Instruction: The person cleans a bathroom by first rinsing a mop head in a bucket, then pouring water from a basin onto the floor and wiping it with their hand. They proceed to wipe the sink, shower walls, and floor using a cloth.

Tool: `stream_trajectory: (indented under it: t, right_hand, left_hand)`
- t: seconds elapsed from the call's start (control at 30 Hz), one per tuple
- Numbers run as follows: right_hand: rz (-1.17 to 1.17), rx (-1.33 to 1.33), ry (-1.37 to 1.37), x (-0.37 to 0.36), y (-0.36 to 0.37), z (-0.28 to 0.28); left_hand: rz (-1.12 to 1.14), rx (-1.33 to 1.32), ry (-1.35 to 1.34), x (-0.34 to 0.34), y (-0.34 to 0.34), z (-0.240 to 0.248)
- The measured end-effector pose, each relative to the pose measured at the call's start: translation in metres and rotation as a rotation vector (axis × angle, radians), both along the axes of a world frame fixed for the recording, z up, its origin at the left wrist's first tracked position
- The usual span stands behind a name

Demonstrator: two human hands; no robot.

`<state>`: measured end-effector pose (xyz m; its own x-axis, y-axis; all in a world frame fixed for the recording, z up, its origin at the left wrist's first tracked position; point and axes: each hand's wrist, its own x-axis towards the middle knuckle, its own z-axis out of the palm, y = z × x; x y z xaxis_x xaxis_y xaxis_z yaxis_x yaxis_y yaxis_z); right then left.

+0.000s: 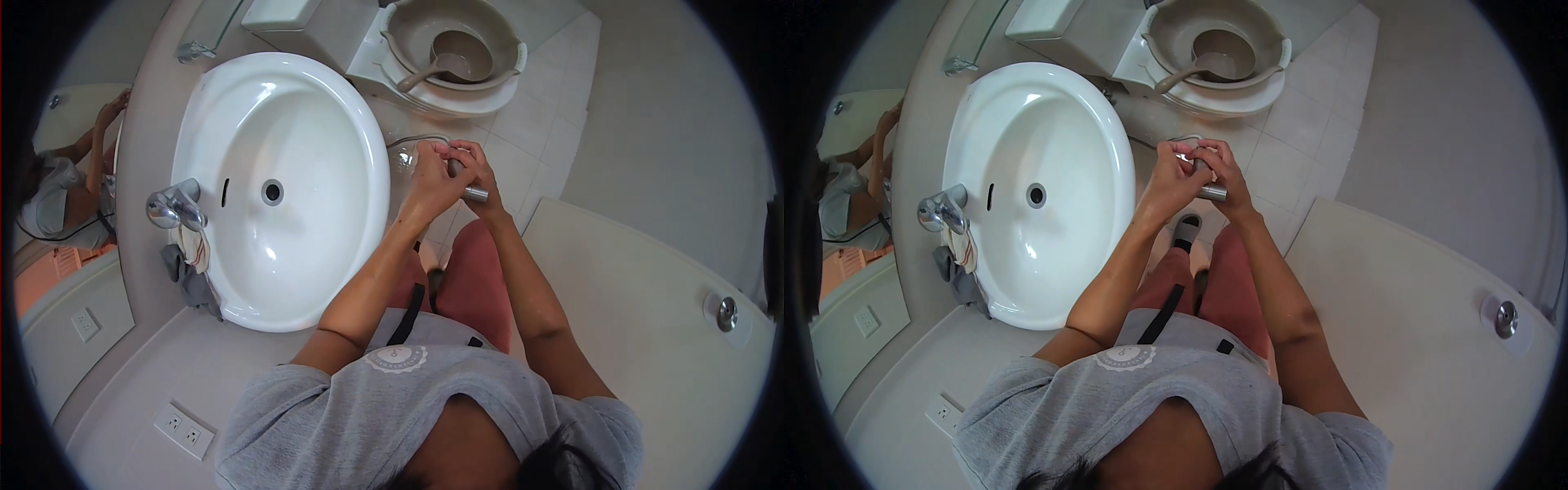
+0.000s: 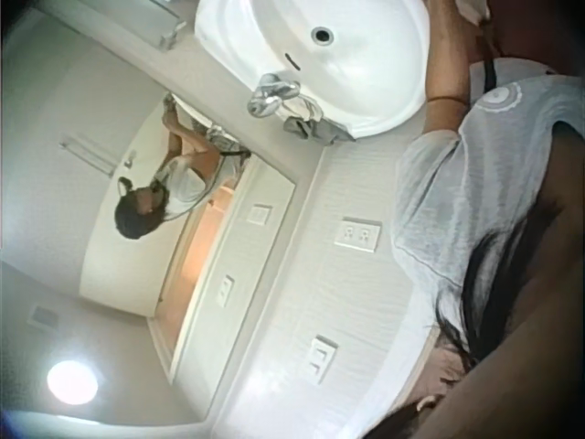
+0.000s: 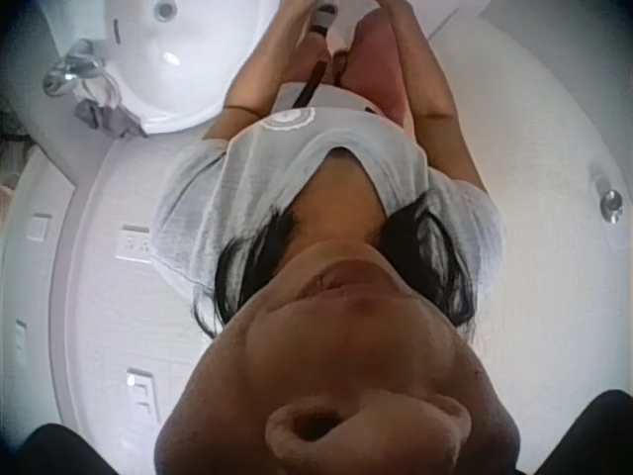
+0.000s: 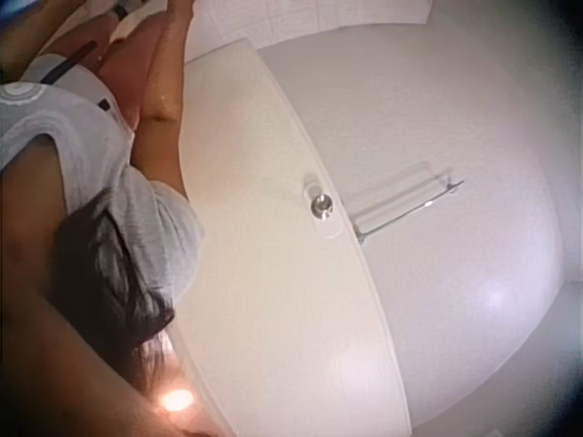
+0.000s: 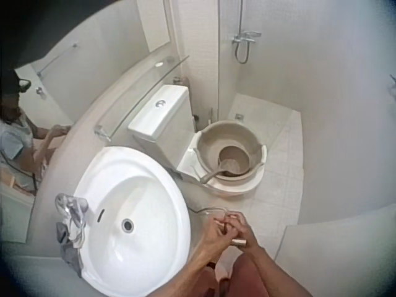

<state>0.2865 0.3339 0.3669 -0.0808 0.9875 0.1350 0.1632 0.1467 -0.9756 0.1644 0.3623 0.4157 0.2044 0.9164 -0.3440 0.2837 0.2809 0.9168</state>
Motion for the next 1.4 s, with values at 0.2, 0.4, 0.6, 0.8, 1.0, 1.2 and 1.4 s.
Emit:
stream_trajectory:
  t: [0.2,0.4,0.6,0.8,1.0,1.2,1.4]
  right_hand:
    - [-0.011,0.071,0.072,-0.018,0.071,-0.001]
    - [0.089,-0.216,0.623,-0.071,0.196,0.021]
    - [0.382,-0.217,0.47,-0.123,0.328,-0.004]
    - [0.587,-0.105,0.428,-0.177,0.374,-0.015]
    - [0.501,0.182,0.115,-0.231,0.377,-0.054]
    - [0.511,0.043,0.02,-0.267,0.392,-0.096]
    - [0.586,0.202,-0.152,-0.287,0.39,-0.103]
  left_hand:
    - [0.356,-0.036,-0.391,-0.022,0.032,0.051]
    - [0.418,0.621,0.245,-0.045,0.043,0.031]
    - [0.371,0.56,0.97,-0.045,0.07,0.023]
    - [0.482,0.412,1.064,-0.045,0.072,0.009]
    - [0.449,0.417,1.105,-0.044,0.08,0.013]
    - [0.458,0.39,1.034,-0.047,0.078,0.009]
    - [0.467,0.396,0.964,-0.054,0.077,0.006]
